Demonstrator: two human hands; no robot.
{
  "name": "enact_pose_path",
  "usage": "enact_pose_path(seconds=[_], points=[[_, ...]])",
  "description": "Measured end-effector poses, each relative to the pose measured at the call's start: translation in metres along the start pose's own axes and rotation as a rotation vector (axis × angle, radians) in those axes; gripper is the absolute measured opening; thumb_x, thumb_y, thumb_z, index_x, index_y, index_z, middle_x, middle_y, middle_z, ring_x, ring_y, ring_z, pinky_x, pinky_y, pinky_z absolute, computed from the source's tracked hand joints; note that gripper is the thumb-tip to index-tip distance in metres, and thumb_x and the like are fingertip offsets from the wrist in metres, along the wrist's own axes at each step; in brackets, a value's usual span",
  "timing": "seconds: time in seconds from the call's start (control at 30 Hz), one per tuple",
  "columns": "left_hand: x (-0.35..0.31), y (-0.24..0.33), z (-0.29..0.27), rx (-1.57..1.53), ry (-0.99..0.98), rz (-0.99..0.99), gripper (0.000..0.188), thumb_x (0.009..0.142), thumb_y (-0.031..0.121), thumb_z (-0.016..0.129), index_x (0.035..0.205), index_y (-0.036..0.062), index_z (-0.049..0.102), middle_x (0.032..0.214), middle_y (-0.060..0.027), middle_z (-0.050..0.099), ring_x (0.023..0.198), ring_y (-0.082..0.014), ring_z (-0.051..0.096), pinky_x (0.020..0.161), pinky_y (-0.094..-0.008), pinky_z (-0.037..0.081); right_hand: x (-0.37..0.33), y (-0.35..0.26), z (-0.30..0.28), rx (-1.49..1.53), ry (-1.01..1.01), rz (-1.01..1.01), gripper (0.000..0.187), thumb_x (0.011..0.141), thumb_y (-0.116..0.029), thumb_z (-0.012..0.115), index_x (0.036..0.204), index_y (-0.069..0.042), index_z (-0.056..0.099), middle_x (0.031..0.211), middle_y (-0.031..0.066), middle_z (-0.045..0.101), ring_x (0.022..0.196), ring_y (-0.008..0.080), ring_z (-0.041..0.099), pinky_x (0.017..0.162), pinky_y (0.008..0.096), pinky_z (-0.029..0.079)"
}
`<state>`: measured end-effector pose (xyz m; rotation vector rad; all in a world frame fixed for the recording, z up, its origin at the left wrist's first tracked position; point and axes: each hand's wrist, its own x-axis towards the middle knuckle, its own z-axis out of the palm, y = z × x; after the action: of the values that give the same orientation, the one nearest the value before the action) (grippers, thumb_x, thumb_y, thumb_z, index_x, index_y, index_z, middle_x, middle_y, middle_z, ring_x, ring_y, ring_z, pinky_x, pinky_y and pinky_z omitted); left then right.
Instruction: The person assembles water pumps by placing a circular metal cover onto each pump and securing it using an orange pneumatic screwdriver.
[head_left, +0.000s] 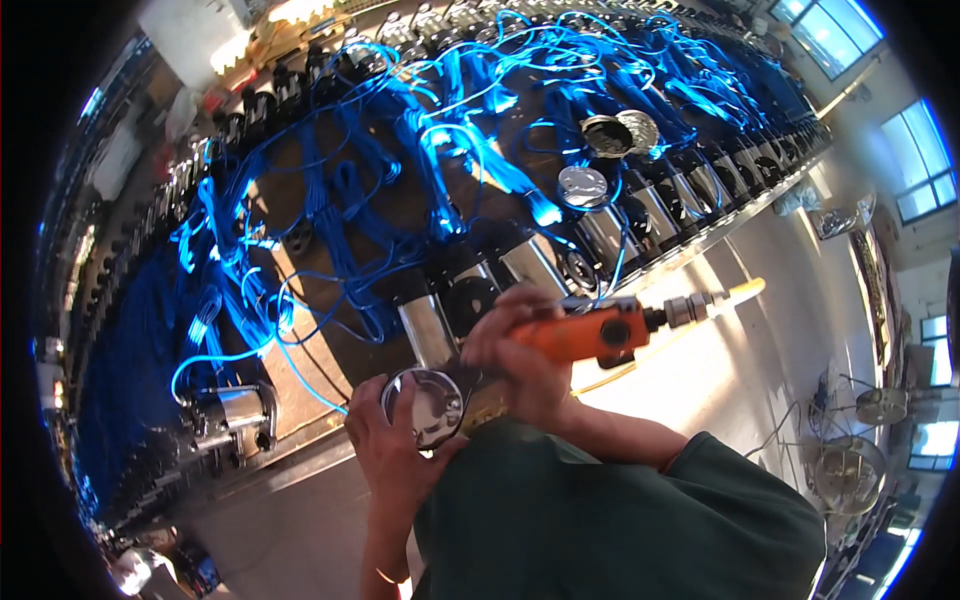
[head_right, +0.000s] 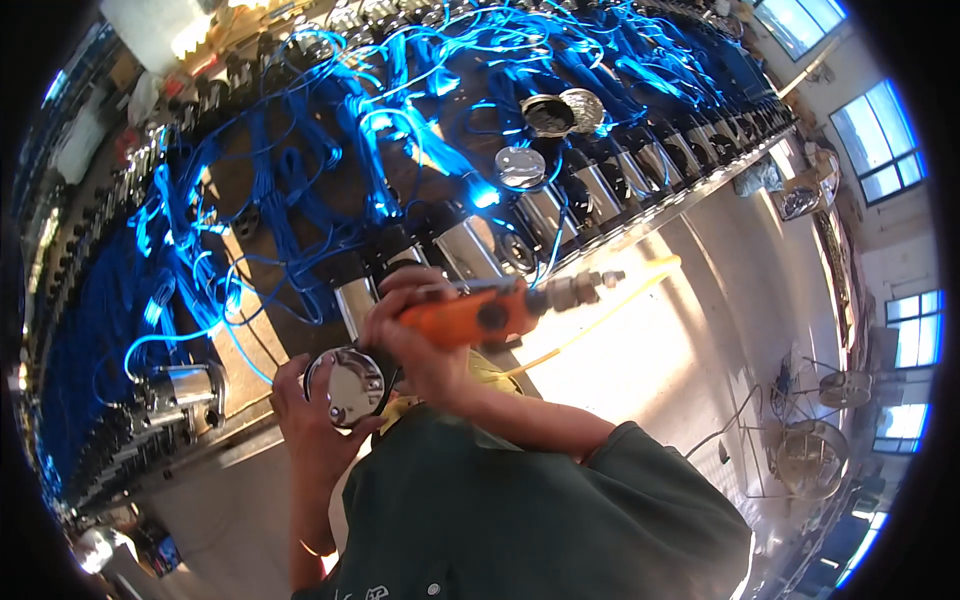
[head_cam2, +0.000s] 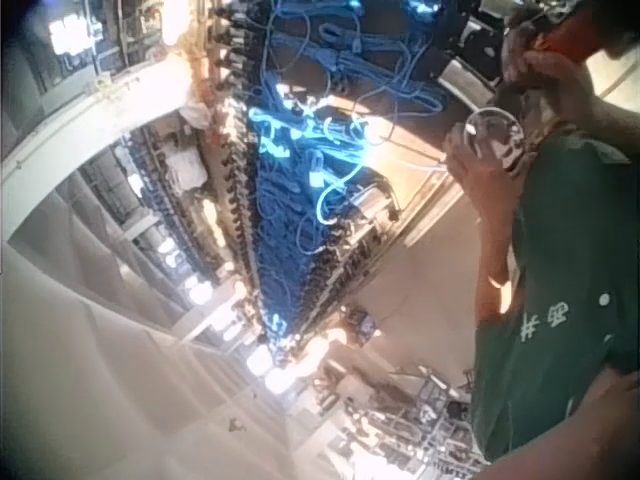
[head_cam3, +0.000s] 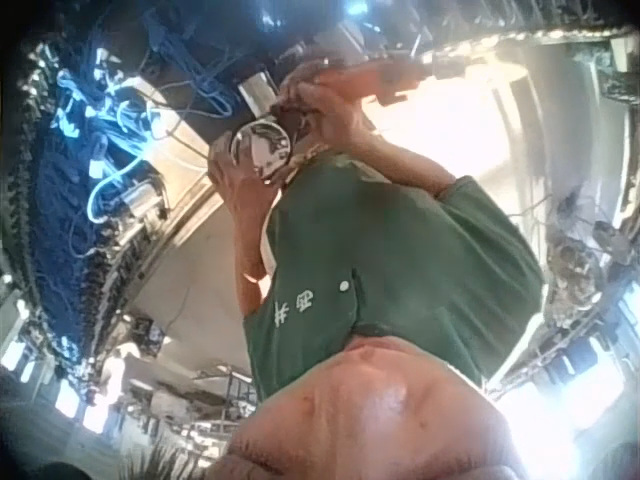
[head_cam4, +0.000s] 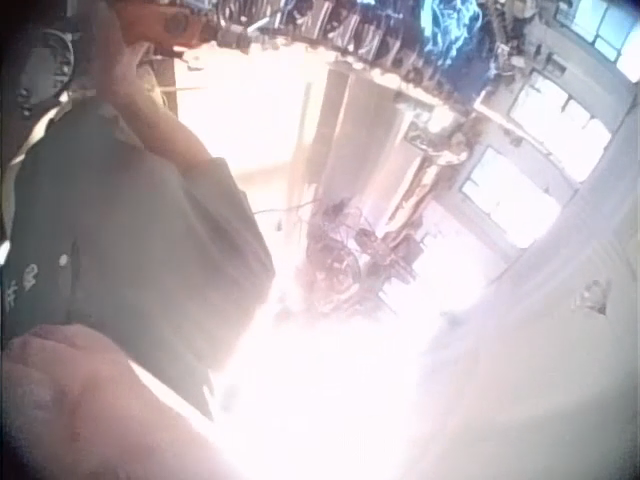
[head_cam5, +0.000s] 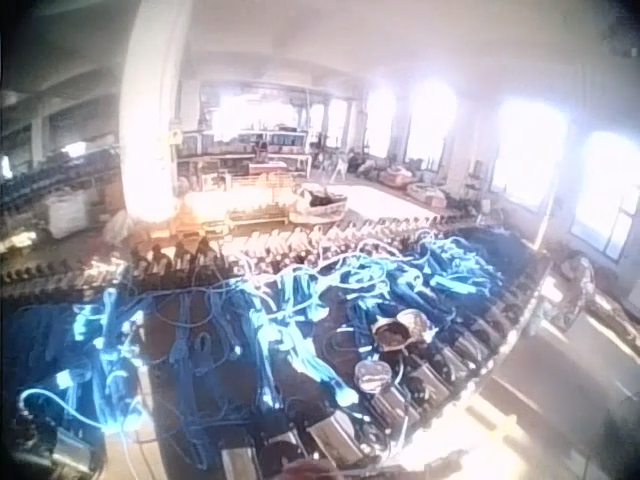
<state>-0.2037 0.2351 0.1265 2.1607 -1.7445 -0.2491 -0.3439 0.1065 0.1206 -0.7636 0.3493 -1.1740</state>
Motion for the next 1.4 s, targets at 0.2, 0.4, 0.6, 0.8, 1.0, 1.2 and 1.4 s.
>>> enact_pose_path(seconds=[0.2,0.4,0.6,0.8,1.0,1.2,1.4], points=[[0.023,-0.004,0.059,0.423,-0.424,0.1,0.085,0.064,0.047,0.081,0.135,0.0173,0.044,0.136,-0.0197,0.038,0.124,-0.0426,0.037,0.098,-0.0566,0.033,0.111,0.005,-0.192,0.332,0.664,0.268,0.009,0.081,-0.014,0.063,0.082,-0.009,0.055,0.077,0.0035,0.06,0.07,0.018,0.059,0.068,0.0305,0.052],[0.024,-0.008,0.057,0.414,-0.541,0.07,0.086,0.061,0.043,0.082,0.134,0.0189,0.045,0.123,-0.0185,0.043,0.115,-0.0399,0.042,0.09,-0.0557,0.036,0.139,0.033,-0.268,0.211,0.901,0.767,0.021,0.085,-0.024,0.068,0.09,-0.008,0.056,0.078,0.0031,0.056,0.075,0.016,0.056,0.068,0.0287,0.05],[0.049,-0.001,-0.002,0.353,-0.448,0.056,0.084,0.055,0.042,0.084,0.129,0.0204,0.051,0.115,-0.0154,0.044,0.106,-0.0345,0.044,0.083,-0.0511,0.04,0.107,0.038,-0.295,0.14,0.701,0.6,0.016,0.082,-0.024,0.064,0.088,-0.01,0.057,0.081,0.0031,0.06,0.074,0.0187,0.059,0.061,0.0323,0.049],[0.044,-0.034,-0.071,0.118,-0.164,-0.199,0.078,0.056,0.043,0.085,0.12,0.0117,0.054,0.115,-0.0156,0.045,0.108,-0.0343,0.045,0.085,-0.048,0.041,-0.014,0.049,-0.073,0.435,0.134,1.289,0.049,0.086,-0.048,0.059,0.117,-0.011,0.057,0.114,0.0068,0.057,0.102,0.0192,0.053,0.089,0.0357,0.044],[-0.086,-0.084,-0.086,-0.07,0.296,-0.148,0.09,0.058,0.033,0.089,0.131,0.0116,0.041,0.138,-0.0205,0.037,0.126,-0.0408,0.037,0.1,-0.0496,0.035,0.009,0.124,0.099,0.444,0.09,1.093,0.067,0.084,-0.047,0.066,0.132,-0.008,0.041,0.122,0.0143,0.052,0.12,0.0296,0.049,0.103,0.0472,0.038],[-0.169,-0.17,-0.028,-0.733,0.65,-0.744,0.037,0.079,0.012,0.074,0.109,0.0013,0.054,0.108,-0.0116,0.054,0.093,-0.027,0.053,0.082,-0.0382,0.049,0.024,0.253,0.116,-0.242,-0.223,0.49,0.063,0.065,-0.011,0.083,0.117,-0.005,0.048,0.103,0.0076,0.061,0.092,0.0172,0.062,0.079,0.034,0.052],[-0.182,-0.144,-0.196,-1.209,1.58,0.395,0.015,0.082,0.011,0.063,0.075,0.0063,0.051,0.074,-0.0058,0.053,0.067,-0.023,0.054,0.066,-0.0339,0.047,0.033,0.345,0.118,-0.828,-0.612,-0.073,0.09,0.049,-0.022,0.09,0.122,-0.005,0.04,0.103,0.0166,0.059,0.093,0.0322,0.06,0.085,0.0385,0.047]])
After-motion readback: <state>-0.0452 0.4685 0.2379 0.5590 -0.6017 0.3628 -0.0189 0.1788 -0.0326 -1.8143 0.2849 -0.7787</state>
